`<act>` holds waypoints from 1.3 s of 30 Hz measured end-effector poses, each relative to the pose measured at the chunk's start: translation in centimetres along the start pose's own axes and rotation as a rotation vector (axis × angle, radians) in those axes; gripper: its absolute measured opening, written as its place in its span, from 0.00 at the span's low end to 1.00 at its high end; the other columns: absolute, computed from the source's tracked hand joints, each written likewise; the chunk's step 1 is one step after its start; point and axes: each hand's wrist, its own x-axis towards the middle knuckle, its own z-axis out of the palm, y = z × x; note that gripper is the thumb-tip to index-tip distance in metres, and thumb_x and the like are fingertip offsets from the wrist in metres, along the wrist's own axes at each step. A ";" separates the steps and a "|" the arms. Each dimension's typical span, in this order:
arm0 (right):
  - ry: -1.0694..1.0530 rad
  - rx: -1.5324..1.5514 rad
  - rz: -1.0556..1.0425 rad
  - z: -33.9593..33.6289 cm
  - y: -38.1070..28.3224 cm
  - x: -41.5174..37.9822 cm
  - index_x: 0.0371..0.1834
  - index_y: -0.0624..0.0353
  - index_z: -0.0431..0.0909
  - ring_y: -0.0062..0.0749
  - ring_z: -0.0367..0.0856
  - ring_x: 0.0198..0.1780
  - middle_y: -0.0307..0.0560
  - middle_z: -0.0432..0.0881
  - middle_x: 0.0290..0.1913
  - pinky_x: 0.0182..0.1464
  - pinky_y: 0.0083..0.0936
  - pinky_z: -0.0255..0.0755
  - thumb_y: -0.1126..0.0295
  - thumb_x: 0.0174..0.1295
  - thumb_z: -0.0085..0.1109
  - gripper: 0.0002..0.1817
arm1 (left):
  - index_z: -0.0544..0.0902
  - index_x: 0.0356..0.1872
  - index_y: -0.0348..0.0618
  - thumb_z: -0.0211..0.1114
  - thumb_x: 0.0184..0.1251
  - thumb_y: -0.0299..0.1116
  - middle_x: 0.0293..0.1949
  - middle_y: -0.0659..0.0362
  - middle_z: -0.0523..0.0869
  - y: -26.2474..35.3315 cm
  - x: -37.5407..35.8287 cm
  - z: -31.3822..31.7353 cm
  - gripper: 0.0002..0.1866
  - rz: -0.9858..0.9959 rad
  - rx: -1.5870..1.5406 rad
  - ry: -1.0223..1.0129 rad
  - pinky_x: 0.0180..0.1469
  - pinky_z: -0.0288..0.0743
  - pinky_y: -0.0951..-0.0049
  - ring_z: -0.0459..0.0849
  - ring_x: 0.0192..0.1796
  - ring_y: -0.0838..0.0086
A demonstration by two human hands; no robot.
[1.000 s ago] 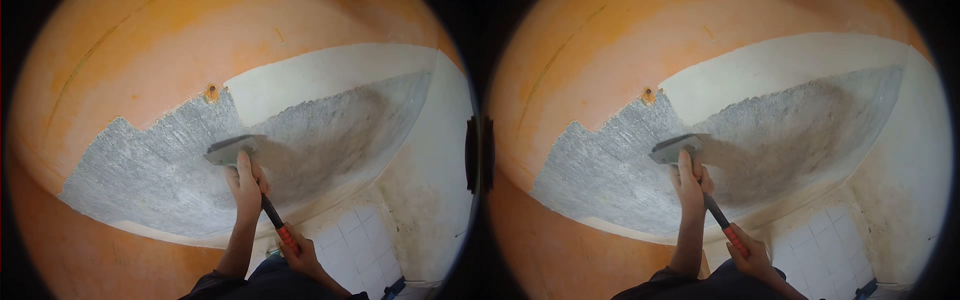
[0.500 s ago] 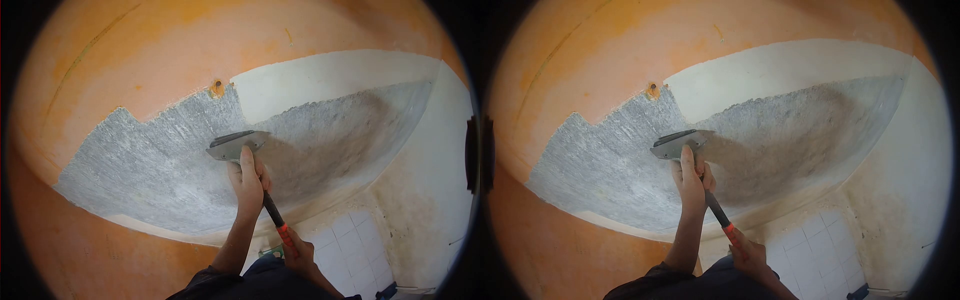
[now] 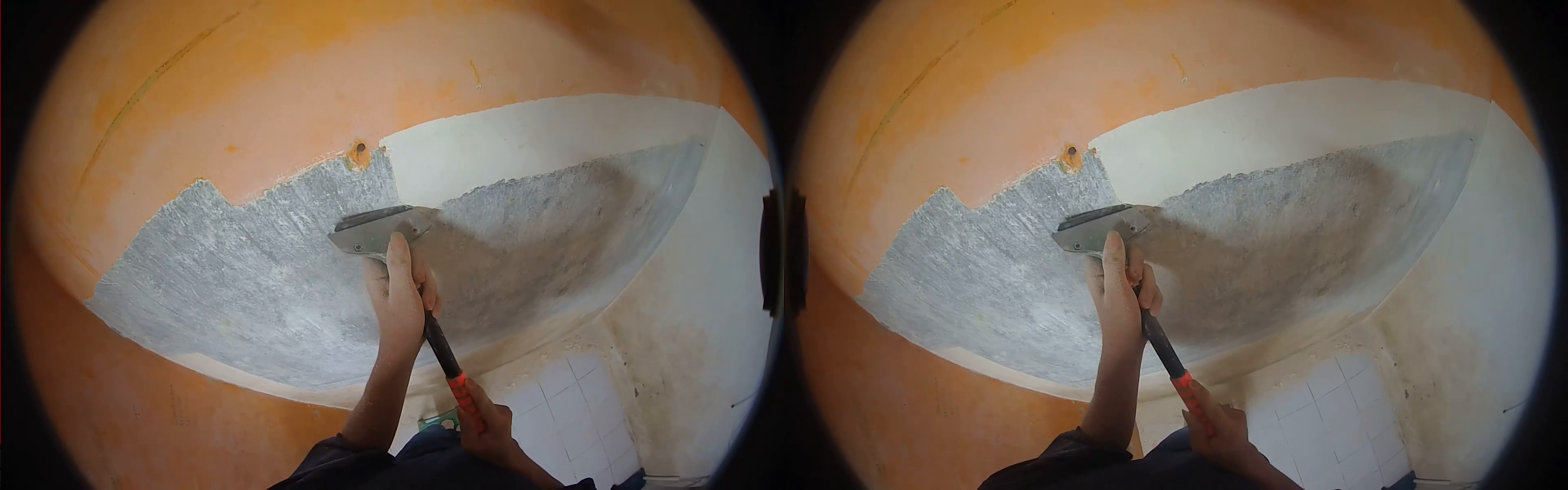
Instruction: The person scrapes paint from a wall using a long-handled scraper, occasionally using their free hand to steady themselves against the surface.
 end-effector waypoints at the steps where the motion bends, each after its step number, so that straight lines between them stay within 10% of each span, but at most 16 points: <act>1: 0.005 0.002 0.012 0.0 0.1 -0.1 0.64 0.62 0.69 0.40 0.77 0.17 0.48 0.77 0.19 0.21 0.31 0.70 0.76 0.55 0.62 0.30 | 0.63 0.32 0.48 0.50 0.77 0.43 0.18 0.68 0.62 -0.1 0.0 -0.1 0.14 0.003 0.017 0.014 0.09 0.54 0.81 0.60 0.11 0.86; 39: 0.019 0.105 0.013 -1.4 -4.3 2.1 0.66 0.61 0.67 0.31 0.81 0.23 0.48 0.81 0.27 0.26 0.22 0.72 0.79 0.58 0.60 0.30 | 0.64 0.34 0.47 0.53 0.75 0.42 0.19 0.67 0.63 2.6 0.6 1.5 0.13 0.036 -0.004 0.003 0.09 0.55 0.83 0.61 0.11 0.86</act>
